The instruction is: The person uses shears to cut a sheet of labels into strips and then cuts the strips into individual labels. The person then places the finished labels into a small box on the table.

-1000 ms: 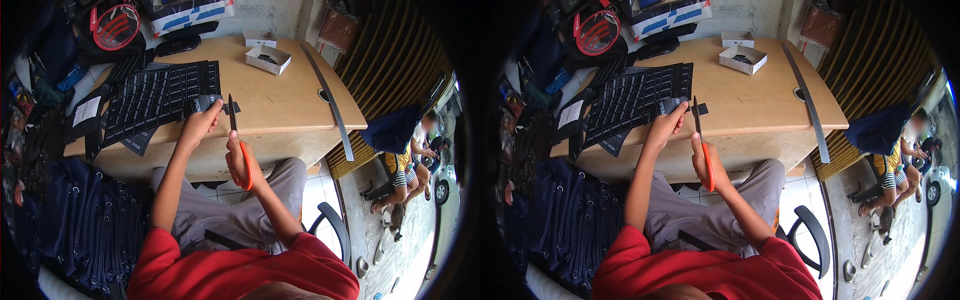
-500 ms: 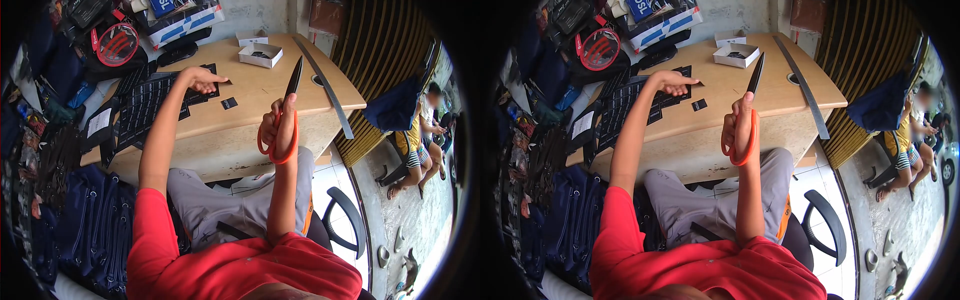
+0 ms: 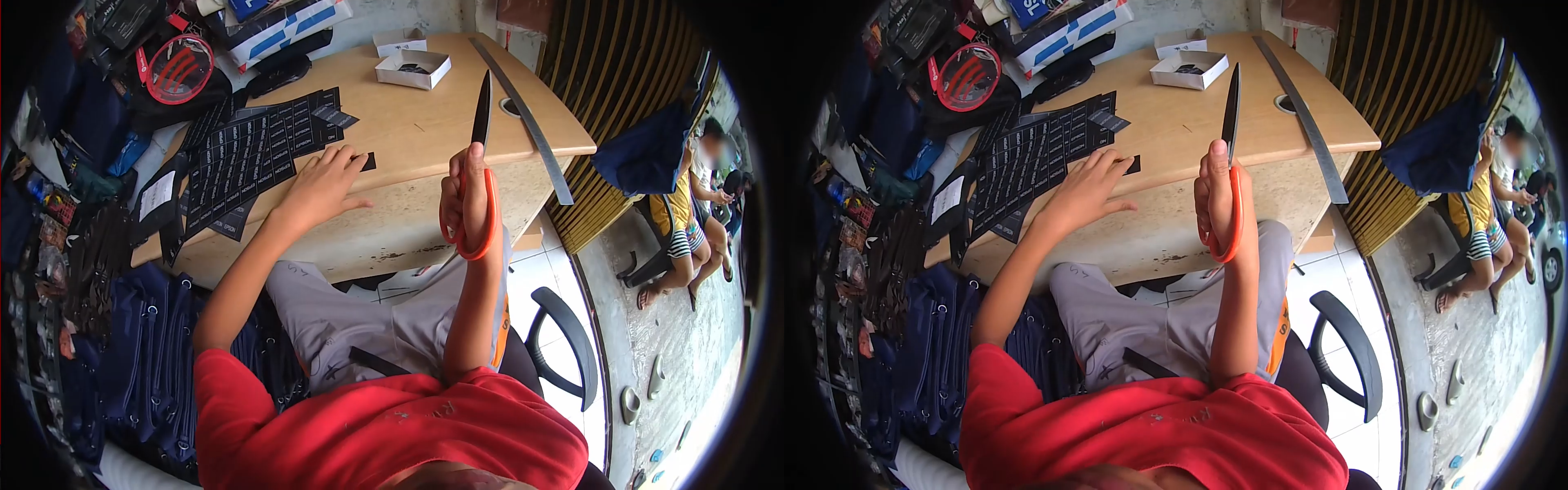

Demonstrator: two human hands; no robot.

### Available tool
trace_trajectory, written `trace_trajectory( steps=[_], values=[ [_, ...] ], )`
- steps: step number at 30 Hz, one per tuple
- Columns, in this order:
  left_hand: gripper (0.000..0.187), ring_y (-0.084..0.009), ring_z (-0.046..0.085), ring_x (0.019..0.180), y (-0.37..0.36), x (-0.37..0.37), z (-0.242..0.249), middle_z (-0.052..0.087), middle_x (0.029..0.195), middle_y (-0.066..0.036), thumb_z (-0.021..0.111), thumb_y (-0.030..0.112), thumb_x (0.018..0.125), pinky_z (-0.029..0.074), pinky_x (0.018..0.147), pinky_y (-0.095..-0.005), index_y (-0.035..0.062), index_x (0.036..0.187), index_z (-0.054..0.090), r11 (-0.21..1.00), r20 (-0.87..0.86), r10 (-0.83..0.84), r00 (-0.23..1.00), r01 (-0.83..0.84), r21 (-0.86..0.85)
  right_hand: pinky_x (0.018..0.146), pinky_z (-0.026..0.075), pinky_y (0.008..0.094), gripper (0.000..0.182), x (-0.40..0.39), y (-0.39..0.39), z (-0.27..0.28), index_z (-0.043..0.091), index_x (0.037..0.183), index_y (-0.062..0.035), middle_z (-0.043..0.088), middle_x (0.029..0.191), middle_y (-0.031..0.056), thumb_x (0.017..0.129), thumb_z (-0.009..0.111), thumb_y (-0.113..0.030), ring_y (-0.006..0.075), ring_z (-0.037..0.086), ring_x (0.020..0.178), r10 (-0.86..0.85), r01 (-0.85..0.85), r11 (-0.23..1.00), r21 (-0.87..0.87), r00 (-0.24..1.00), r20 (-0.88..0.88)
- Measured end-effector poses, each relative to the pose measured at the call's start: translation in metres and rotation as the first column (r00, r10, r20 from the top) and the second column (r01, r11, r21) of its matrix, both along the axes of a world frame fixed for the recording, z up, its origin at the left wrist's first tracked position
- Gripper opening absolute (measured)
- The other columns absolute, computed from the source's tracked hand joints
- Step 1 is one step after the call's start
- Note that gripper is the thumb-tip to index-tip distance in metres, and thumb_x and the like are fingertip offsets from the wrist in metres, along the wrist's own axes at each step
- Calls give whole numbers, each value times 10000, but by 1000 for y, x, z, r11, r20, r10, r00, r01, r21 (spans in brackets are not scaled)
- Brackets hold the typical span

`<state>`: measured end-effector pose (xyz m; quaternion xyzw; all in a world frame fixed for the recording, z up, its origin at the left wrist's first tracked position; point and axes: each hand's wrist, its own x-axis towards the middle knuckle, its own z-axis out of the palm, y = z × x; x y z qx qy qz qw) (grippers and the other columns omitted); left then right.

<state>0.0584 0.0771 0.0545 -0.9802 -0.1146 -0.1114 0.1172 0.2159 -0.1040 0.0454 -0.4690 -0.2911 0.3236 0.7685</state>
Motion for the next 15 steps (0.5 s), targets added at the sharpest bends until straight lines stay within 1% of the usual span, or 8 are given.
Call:
trace_trajectory(
  steps=[5, 7, 8, 10, 11, 12, 14, 15],
  values=[
    [389, -314, 543, 949, -1, -7, -10, 561, 1015, -108, 641, 307, 867, 473, 824, -393, -24, 1064, 593, 995, 159, -44, 986, 58, -87, 307, 253, 227, 503, 2, 4, -6, 419, 755, -96, 310, 447, -47, 982, 387, -544, 51, 281, 330, -23, 25, 998, 56, 999, -49],
    [281, -212, 592, 785, 4, -6, -6, 581, 862, -58, 652, 252, 880, 482, 704, -333, -3, 992, 614, 925, 306, 3, 952, 114, -363, 305, 255, 227, 487, 0, 5, -7, 421, 754, -95, 313, 447, -48, 983, 408, -525, 51, 285, 330, -25, 30, 995, 91, 998, -57],
    [281, -212, 592, 785, 4, -7, -5, 581, 862, -58, 652, 252, 880, 482, 704, -333, -3, 992, 614, 925, 307, 2, 952, 115, -363, 307, 254, 226, 460, -2, 6, -7, 425, 754, -93, 316, 446, -49, 983, 438, -492, 52, 287, 329, -25, 27, 994, 106, 999, -25],
    [241, -133, 549, 678, -10, -8, 16, 559, 789, -38, 636, 198, 910, 462, 621, -287, -38, 955, 608, 448, 255, 262, 931, 117, -887, 328, 265, 225, 372, -8, 4, 0, 460, 770, -68, 345, 454, -50, 973, 524, -373, 49, 307, 343, -16, 15, 994, 106, 1000, 8],
    [219, -82, 513, 688, -15, -9, 26, 556, 828, -27, 632, 170, 922, 444, 607, -253, -47, 947, 619, 308, 214, 307, 927, 115, -944, 340, 271, 224, 358, -12, 4, 4, 475, 779, -58, 364, 462, -49, 969, 535, -355, 46, 322, 354, -18, 14, 996, 86, 999, 44],
    [219, -82, 513, 688, -21, -10, 32, 556, 828, -27, 632, 170, 922, 444, 607, -253, -47, 947, 619, 307, 210, 306, 928, 112, -945, 351, 278, 224, 343, -16, 4, 6, 490, 789, -47, 383, 470, -47, 965, 546, -336, 44, 337, 364, -18, 12, 998, 65, 997, 80],
    [147, -116, 543, 699, -37, -11, 40, 573, 874, -51, 657, 136, 895, 449, 593, -253, -9, 921, 665, 674, 507, 211, 836, 252, -695, 350, 282, 223, 335, -24, 6, 10, 509, 810, -26, 411, 474, -42, 958, 559, -322, 43, 357, 361, 8, -10, 1000, 15, 995, 101],
    [94, -162, 571, 788, -44, -10, 42, 592, 938, -58, 685, 73, 832, 465, 656, -276, 52, 920, 709, 917, 624, 45, 781, 215, -336, 338, 275, 221, 335, -28, 7, 11, 513, 819, -21, 408, 466, -40, 958, 558, -322, 46, 347, 346, 56, -59, 997, 56, 997, 59]
  ],
)
